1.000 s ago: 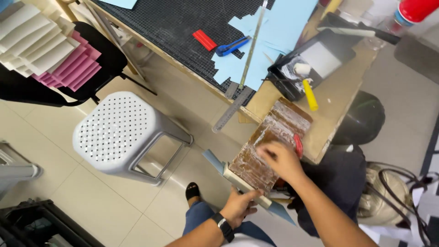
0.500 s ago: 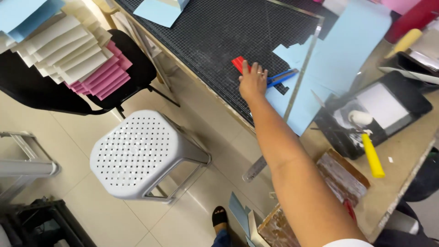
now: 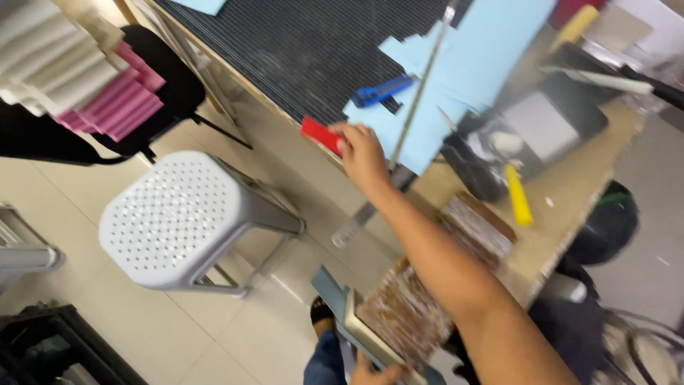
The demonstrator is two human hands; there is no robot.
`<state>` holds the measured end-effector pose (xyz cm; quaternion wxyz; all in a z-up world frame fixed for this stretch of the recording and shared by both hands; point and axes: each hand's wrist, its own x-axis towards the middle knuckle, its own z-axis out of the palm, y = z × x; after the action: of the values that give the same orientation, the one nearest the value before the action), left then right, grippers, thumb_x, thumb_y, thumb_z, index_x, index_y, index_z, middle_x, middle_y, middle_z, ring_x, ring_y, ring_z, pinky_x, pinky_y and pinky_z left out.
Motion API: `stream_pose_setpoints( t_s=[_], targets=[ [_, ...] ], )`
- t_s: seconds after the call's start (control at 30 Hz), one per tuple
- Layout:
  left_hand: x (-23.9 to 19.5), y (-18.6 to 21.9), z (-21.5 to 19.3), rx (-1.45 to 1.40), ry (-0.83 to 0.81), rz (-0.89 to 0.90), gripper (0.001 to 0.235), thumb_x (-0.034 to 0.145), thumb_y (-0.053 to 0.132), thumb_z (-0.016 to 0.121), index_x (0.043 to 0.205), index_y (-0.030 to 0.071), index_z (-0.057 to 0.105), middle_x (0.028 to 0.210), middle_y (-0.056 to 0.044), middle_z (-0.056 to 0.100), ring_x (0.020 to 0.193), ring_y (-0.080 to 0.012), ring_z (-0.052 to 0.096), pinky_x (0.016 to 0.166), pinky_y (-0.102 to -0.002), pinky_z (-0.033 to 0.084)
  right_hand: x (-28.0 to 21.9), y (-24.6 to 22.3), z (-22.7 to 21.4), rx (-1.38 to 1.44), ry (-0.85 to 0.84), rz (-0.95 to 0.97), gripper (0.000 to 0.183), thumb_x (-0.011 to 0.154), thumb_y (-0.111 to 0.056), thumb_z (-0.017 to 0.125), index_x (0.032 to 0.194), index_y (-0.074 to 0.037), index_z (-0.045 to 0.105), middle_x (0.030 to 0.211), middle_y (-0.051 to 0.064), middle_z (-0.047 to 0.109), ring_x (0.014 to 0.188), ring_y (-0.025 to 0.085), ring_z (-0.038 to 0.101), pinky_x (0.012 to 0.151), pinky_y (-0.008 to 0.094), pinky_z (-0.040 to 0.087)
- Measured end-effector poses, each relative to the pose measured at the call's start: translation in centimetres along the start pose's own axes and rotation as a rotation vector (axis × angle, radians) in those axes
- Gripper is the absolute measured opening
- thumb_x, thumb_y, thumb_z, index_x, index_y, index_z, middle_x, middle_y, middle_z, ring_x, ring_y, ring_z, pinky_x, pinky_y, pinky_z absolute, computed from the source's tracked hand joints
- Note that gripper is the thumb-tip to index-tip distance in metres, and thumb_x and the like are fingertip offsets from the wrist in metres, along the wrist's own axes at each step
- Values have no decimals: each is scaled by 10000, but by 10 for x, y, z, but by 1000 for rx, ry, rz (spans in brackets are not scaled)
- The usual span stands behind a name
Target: Applying glue to paper strips and attaching them to box components to assemble small boxes
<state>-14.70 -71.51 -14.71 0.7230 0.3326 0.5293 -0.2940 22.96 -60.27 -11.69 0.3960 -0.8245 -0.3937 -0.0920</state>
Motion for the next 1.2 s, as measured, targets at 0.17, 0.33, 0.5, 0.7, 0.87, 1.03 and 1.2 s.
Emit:
stream_pose_setpoints(
  t_s=[0.17, 0.33, 0.5, 0.7, 0.87, 1.03, 1.2],
  targets=[
    [-17, 9, 44, -427, 29, 185, 1062, 687, -81, 827, 1592, 167, 331, 1393, -198, 651, 1183, -357, 662, 1035, -390, 486, -200, -33, -151, 207, -281, 404, 332, 992, -189, 523, 1265, -116, 697, 1237, 98, 717, 1144, 262, 677, 936, 378, 526],
    [-52, 13, 63, -304, 162, 396, 900, 723, -22, 773, 1522, 123, 386, 1363, -153, 672, 1136, -310, 686, 959, -425, 587, -317, 4, -175, -43, -122, 357, 326, 932, -114, 589, 1228, -128, 722, 1153, 108, 720, 1080, 345, 658, 980, 443, 489],
    [-39, 2, 66, -233, 197, 518, 837, 754, 32, 755, 1514, 142, 419, 1315, -144, 664, 1127, -318, 667, 937, -442, 570, -247, -15, -225, -294, 164, 192, 317, 984, -308, 669, 1189, -78, 741, 1093, 143, 651, 1017, 362, 607, 988, 572, 387],
    [-41, -9, 76, -233, 286, 620, 750, 782, 2, 716, 1482, 124, 474, 1153, -156, 677, 979, -288, 662, 824, -419, 570, -141, 50, -250, -477, 38, 598, 562, 1005, -489, 611, 1450, -166, 496, 1261, 138, 609, 1072, 364, 603, 802, 503, 506],
    [-27, -23, 75, -186, 347, 694, 691, 756, 17, 690, 1422, 114, 530, 940, -137, 660, 768, -230, 607, 681, -368, 521, -130, 129, -237, -490, -214, 677, 383, 975, -232, 570, 1342, -140, 517, 1162, 236, 596, 988, 512, 642, 762, 638, 515],
    [-18, -18, 78, -245, 379, 710, 604, 739, 43, 707, 1330, 75, 583, 1156, -154, 728, 979, -263, 682, 827, -393, 575, -105, 113, -294, -72, -39, 931, 239, 1051, -263, 550, 1280, -226, 610, 943, 21, 725, 835, 185, 675, 707, 391, 485],
    [-17, -25, 80, -213, 457, 663, 658, 747, 77, 704, 1389, 89, 559, 1161, -153, 725, 984, -255, 673, 848, -373, 535, -86, 193, -312, -567, -13, 653, 339, 964, -356, 600, 1291, -301, 672, 1043, 156, 734, 953, 437, 684, 748, 558, 522]
  ],
)
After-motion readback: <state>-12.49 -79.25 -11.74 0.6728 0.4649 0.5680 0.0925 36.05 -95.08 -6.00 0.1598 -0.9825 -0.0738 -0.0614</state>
